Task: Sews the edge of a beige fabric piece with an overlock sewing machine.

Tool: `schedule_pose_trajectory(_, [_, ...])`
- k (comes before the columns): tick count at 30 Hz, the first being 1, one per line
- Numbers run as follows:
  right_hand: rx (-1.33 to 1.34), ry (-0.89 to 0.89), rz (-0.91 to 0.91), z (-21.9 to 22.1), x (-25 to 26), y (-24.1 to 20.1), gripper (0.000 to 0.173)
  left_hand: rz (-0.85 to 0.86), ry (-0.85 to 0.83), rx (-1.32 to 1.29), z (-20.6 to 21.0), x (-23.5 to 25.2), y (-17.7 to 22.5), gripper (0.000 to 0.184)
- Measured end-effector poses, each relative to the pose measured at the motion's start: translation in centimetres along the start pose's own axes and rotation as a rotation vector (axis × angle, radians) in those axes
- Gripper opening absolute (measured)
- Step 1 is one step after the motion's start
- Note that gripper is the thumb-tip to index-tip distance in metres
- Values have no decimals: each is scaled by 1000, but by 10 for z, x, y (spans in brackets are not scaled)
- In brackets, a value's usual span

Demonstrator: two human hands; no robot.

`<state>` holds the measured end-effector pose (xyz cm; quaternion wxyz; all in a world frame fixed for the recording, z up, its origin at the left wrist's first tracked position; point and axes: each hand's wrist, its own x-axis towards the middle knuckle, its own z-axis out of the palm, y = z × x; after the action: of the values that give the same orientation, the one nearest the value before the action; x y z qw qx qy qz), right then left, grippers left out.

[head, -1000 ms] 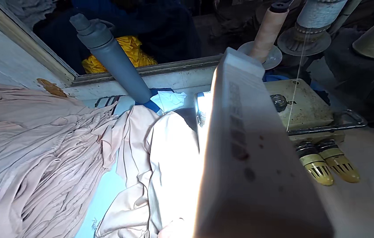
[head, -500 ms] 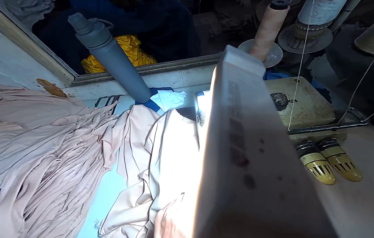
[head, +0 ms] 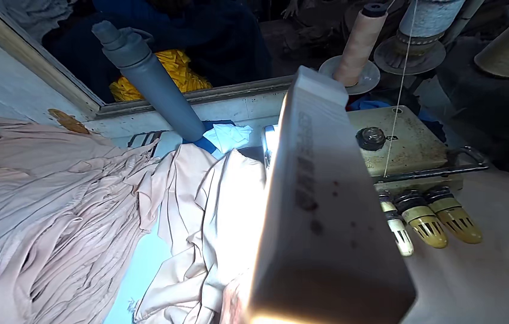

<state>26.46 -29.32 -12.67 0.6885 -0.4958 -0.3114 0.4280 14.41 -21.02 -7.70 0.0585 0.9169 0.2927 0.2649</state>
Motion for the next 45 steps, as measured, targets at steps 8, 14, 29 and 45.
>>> schedule_pose_trajectory(8, [54, -33, 101, -10, 2, -6, 16, -352, -133, -239, -23, -13, -11, 26])
schedule_pose_trajectory(14, [73, -110, 84, -19, -7, 2, 18, -195, 113, -148, -9, -32, -20, 20])
schedule_pose_trajectory(29, [95, -153, 187, -25, -24, 10, 18, -190, 242, -192, 2, -38, -33, 18])
schedule_pose_trajectory(45, [116, -134, 205, -23, -23, 7, 22, -334, 329, -258, -3, -28, -60, 18])
